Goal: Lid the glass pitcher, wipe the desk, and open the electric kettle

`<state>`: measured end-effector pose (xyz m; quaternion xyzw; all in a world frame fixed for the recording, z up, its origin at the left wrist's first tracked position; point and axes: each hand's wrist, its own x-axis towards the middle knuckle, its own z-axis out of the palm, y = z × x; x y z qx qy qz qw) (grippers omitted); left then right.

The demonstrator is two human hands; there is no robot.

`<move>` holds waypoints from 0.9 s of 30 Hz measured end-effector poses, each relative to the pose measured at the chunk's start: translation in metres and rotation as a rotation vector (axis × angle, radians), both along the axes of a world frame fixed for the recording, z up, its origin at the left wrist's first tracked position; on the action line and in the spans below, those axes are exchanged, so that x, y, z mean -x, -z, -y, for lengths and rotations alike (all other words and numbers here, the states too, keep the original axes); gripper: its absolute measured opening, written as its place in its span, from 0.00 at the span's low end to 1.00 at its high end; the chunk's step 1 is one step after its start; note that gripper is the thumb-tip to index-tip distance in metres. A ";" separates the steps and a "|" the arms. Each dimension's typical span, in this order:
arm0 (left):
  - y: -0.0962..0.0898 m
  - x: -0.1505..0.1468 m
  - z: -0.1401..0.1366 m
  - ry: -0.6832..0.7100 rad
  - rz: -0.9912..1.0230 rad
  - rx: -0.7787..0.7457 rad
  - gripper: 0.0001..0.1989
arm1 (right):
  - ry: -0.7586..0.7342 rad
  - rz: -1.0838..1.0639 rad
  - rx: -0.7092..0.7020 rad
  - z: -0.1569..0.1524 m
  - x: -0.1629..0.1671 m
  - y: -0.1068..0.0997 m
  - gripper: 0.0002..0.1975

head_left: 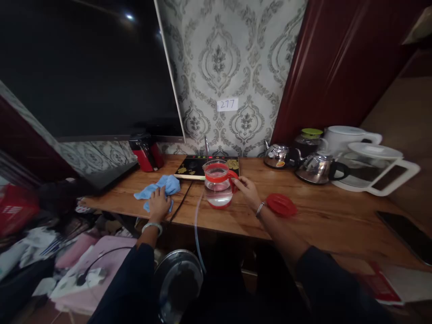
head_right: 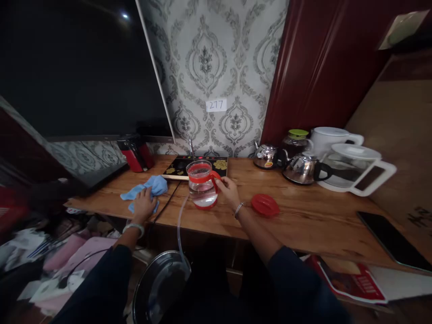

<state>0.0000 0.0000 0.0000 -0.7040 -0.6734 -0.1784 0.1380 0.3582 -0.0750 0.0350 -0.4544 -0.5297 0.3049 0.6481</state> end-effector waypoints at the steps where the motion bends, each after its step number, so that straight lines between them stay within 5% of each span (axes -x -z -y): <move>1: 0.001 0.001 -0.001 0.001 -0.003 0.000 0.26 | -0.010 -0.011 0.007 -0.002 0.001 -0.003 0.19; 27: 0.008 0.008 -0.005 0.017 -0.007 -0.030 0.26 | 0.006 -0.368 0.109 0.030 0.022 -0.021 0.26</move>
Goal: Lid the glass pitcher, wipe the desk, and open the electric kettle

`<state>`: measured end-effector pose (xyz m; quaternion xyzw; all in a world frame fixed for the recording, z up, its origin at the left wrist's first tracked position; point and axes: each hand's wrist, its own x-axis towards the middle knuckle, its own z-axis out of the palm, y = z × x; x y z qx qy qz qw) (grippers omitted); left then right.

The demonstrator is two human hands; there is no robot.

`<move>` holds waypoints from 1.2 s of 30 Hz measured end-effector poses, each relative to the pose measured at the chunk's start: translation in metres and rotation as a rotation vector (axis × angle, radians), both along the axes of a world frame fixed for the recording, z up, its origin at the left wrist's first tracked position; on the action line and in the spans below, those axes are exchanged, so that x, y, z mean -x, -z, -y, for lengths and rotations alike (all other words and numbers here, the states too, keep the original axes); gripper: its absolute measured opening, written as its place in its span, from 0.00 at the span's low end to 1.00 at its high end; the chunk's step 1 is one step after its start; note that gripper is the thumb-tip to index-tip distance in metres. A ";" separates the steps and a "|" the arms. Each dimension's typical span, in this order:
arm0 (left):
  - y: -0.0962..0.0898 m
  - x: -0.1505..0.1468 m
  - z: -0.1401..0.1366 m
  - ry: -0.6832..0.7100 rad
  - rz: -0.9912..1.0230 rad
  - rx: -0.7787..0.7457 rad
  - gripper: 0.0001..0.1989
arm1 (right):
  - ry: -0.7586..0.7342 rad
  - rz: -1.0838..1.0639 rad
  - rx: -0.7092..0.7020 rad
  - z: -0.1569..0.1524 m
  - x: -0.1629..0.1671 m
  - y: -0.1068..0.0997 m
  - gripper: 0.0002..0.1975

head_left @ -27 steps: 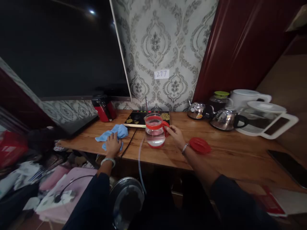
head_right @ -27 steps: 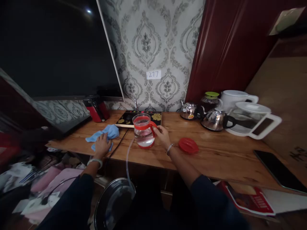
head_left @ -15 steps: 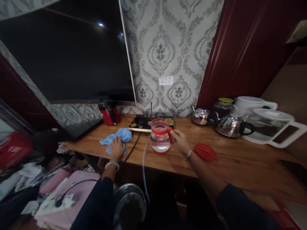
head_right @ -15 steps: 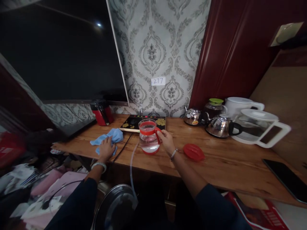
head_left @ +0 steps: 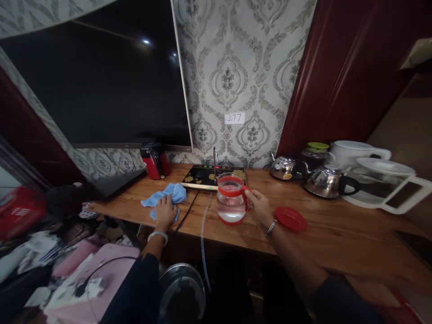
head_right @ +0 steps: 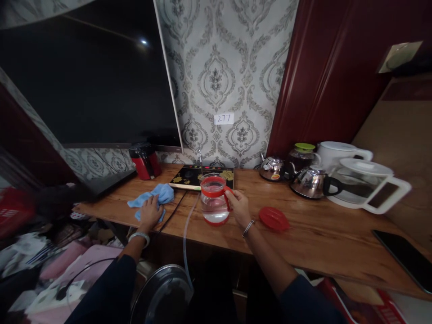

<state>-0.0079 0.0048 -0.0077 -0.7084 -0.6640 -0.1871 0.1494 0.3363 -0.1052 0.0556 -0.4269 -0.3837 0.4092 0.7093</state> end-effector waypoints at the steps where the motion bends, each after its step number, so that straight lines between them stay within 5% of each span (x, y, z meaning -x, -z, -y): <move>1: 0.000 0.000 0.000 -0.003 0.000 0.000 0.26 | 0.000 -0.005 -0.002 0.001 -0.001 0.000 0.26; 28: 0.008 0.013 -0.011 0.075 0.128 -0.070 0.28 | 0.009 -0.010 0.011 0.020 -0.027 -0.001 0.27; 36: -0.010 0.005 0.001 0.000 0.284 -0.191 0.31 | 0.038 0.088 -0.032 0.022 -0.028 -0.005 0.26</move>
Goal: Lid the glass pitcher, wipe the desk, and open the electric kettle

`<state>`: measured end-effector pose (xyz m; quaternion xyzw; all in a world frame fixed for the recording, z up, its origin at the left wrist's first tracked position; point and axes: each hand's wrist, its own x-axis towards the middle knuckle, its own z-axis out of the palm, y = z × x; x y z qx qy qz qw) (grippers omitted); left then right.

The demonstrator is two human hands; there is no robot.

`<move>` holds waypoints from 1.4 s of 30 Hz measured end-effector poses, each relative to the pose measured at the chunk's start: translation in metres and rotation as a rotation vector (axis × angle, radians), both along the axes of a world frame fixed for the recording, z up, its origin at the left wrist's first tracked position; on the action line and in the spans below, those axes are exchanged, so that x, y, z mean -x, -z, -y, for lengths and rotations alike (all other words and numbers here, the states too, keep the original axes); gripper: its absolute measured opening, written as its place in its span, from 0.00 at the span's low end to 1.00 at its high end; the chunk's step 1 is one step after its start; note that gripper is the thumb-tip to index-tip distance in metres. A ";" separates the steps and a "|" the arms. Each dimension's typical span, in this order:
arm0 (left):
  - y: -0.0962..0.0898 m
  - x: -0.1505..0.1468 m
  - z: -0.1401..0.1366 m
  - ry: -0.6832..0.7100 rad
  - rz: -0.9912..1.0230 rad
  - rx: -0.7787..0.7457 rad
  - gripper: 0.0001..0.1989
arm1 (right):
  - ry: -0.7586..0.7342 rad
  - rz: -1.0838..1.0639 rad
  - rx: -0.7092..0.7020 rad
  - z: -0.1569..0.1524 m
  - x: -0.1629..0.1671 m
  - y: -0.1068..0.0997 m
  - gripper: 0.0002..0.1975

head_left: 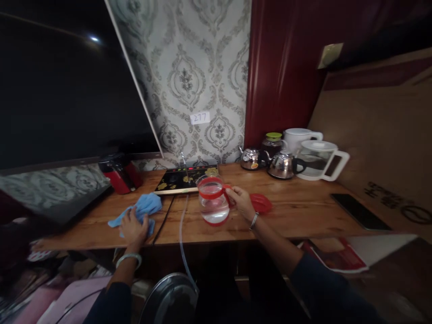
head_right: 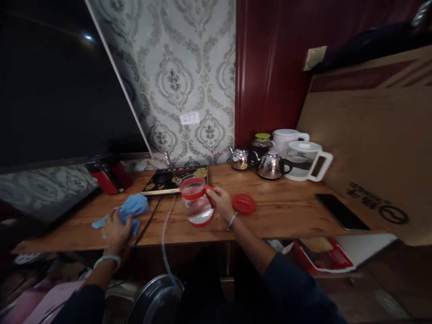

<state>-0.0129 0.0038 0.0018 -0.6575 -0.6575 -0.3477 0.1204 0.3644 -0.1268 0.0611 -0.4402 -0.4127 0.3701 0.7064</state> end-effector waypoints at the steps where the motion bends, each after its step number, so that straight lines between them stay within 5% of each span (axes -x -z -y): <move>1: -0.004 -0.003 0.003 -0.016 0.019 -0.026 0.31 | -0.008 0.045 -0.013 -0.001 -0.004 0.001 0.24; 5: -0.016 -0.019 0.016 0.035 0.051 -0.120 0.30 | 0.085 0.268 -0.045 0.001 -0.036 0.016 0.18; 8: -0.020 -0.039 0.022 0.271 0.034 -0.144 0.31 | 0.342 0.602 0.085 0.010 -0.072 0.037 0.15; 11: -0.017 -0.067 0.026 0.565 0.077 -0.025 0.33 | 0.454 1.049 0.322 0.026 -0.100 0.056 0.20; 14: -0.009 -0.100 0.030 0.773 0.288 0.193 0.37 | 0.361 1.264 0.443 0.040 -0.111 0.064 0.24; 22: -0.002 -0.153 0.042 1.003 0.667 0.581 0.48 | 0.317 1.350 0.512 0.041 -0.118 0.055 0.17; 27: -0.004 -0.175 0.055 1.093 0.754 0.610 0.52 | 0.267 1.377 0.467 0.034 -0.127 0.060 0.12; 32: -0.001 -0.190 0.068 1.109 0.828 0.633 0.50 | 0.383 1.079 0.316 0.031 -0.141 0.077 0.10; 36: 0.007 -0.193 0.070 1.106 0.931 0.584 0.50 | 0.412 0.842 0.087 0.027 -0.146 0.050 0.13; 42: 0.016 -0.195 0.071 1.134 0.960 0.561 0.50 | 0.325 0.884 -0.199 0.020 -0.108 -0.056 0.14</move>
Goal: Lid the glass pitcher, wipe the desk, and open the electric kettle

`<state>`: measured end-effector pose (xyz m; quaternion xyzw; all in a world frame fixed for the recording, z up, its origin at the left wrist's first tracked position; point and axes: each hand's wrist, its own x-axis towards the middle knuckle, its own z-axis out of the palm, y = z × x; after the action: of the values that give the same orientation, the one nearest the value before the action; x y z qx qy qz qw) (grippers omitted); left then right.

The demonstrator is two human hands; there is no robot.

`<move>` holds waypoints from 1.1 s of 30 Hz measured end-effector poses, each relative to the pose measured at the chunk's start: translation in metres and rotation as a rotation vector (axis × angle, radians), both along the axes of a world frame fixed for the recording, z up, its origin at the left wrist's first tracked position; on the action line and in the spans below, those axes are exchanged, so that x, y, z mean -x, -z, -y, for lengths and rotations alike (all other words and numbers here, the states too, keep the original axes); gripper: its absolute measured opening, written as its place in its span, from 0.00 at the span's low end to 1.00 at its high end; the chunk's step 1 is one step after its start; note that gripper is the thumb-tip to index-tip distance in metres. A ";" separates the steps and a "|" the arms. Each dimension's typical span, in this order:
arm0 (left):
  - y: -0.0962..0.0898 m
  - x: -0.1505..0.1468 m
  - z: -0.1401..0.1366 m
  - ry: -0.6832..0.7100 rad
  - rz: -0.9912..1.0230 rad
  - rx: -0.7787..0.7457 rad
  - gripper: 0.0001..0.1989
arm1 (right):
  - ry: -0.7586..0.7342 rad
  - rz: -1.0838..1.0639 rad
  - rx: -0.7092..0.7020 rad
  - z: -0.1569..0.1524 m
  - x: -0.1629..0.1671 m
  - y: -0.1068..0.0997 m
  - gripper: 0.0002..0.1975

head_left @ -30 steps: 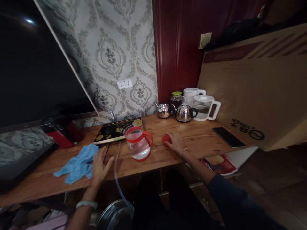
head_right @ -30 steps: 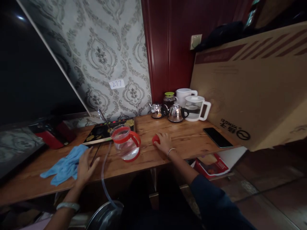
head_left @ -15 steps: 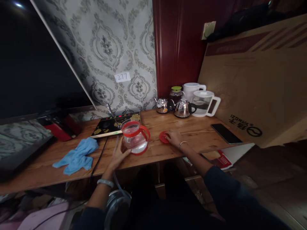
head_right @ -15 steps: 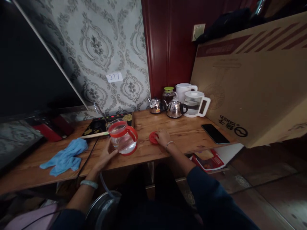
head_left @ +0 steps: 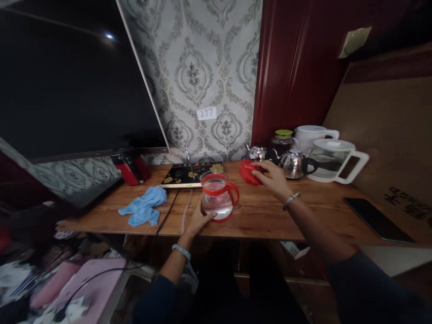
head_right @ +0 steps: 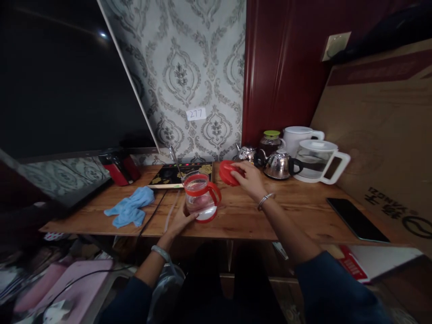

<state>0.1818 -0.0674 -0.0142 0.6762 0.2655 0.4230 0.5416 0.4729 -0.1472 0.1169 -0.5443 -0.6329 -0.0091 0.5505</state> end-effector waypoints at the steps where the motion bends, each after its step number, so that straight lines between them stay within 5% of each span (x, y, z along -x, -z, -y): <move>1: 0.001 -0.001 0.001 0.006 0.007 0.003 0.50 | -0.034 0.042 -0.007 -0.003 0.009 -0.015 0.14; 7: 0.003 -0.013 0.013 0.004 0.057 0.035 0.50 | -0.150 0.307 0.091 -0.030 0.053 -0.054 0.13; 18: 0.007 -0.025 0.023 -0.004 0.088 0.029 0.53 | -0.153 0.632 0.322 -0.045 0.073 -0.057 0.10; 33: 0.005 -0.026 0.025 -0.022 0.095 0.043 0.51 | -0.121 0.688 0.440 -0.043 0.083 -0.050 0.13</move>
<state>0.2083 -0.0926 -0.0193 0.6406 0.2559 0.4548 0.5634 0.3901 -0.1046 0.1670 -0.5762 -0.7977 -0.0225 0.1766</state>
